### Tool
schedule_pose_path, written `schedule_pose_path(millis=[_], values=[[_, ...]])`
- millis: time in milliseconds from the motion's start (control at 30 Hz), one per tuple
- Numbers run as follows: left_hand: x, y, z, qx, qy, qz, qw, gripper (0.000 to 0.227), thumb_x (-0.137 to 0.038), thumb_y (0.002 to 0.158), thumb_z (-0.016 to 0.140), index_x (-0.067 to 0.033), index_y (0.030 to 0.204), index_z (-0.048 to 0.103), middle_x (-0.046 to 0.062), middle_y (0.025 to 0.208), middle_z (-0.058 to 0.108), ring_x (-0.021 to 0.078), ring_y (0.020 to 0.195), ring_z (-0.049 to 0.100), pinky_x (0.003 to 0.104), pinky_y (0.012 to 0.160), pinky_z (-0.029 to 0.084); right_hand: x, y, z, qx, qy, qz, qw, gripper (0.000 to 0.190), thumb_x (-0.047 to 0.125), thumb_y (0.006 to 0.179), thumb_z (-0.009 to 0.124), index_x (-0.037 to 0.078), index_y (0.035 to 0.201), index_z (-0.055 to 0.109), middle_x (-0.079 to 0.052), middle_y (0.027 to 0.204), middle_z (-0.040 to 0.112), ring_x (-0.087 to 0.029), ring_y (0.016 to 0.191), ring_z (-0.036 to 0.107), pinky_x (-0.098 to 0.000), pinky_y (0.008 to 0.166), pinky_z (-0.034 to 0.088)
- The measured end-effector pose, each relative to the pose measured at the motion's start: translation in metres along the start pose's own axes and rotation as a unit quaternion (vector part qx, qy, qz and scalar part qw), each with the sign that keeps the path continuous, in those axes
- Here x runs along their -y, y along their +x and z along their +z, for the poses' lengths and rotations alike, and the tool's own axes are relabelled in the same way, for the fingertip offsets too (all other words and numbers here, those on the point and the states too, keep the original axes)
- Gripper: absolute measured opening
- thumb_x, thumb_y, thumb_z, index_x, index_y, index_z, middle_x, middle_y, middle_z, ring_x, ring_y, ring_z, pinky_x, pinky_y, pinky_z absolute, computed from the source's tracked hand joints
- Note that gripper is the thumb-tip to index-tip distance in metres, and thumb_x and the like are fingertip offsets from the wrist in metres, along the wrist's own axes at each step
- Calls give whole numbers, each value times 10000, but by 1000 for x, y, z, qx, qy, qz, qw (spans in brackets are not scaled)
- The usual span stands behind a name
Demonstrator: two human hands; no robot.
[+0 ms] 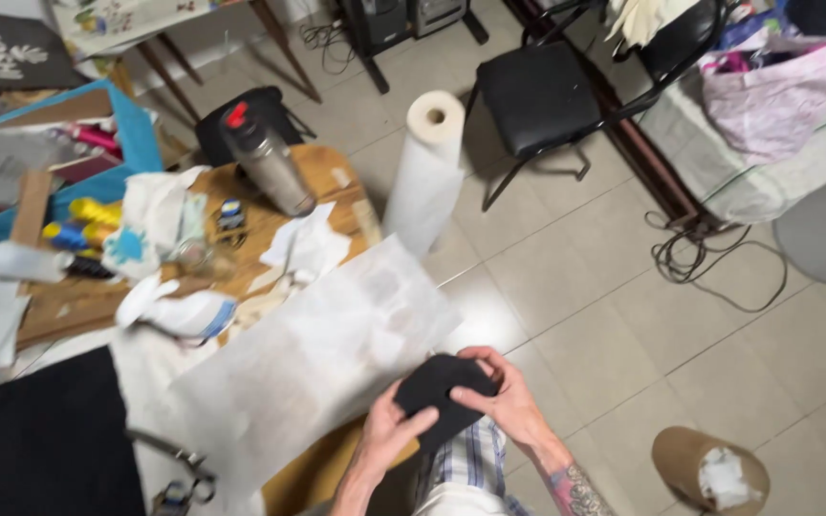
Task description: The person places a black fabric patch with a logo onto a larger piece of black fabric on a workbench. Using scissors, they carefully cut around the edges of the patch to separate it from the main fabric. The person then lifts the cut patch and continues to trim the remaining fabric.
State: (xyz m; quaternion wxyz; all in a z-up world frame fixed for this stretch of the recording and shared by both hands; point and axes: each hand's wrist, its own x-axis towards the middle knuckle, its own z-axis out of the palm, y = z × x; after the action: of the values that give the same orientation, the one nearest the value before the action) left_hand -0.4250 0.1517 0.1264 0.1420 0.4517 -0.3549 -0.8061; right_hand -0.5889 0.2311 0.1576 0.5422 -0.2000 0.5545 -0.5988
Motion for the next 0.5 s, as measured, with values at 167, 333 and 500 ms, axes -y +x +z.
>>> schedule_pose_path(millis=[167, 333, 500], values=[[-85, 93, 108, 28, 98, 46, 994, 341, -94, 671, 696, 18, 991, 663, 99, 905, 700, 124, 778, 637, 238, 712, 537, 79, 64, -91, -83, -5, -41, 996, 561, -30, 662, 705, 83, 1174, 507, -107, 924, 665, -158, 788, 621, -277, 700, 534], [-180, 214, 197, 138, 211, 168, 953, 248, -138, 753, 637, -29, 976, 639, 6, 916, 670, 52, 799, 568, 206, 707, 496, 168, 166, -194, -85, -46, -106, 990, 611, 0, 680, 697, 64, 1240, 459, -72, 862, 663, -98, 729, 585, -244, 667, 506], [-259, 263, 243, 89, 291, 169, 937, 340, -274, 904, 513, -191, 632, 327, -111, 681, 312, 27, 632, 310, 240, 532, 253, 240, 246, -237, -144, -181, -114, 966, 199, 90, 690, 730, 78, 886, 693, 85, 558, 328, -32, 503, 277, -174, 472, 216]])
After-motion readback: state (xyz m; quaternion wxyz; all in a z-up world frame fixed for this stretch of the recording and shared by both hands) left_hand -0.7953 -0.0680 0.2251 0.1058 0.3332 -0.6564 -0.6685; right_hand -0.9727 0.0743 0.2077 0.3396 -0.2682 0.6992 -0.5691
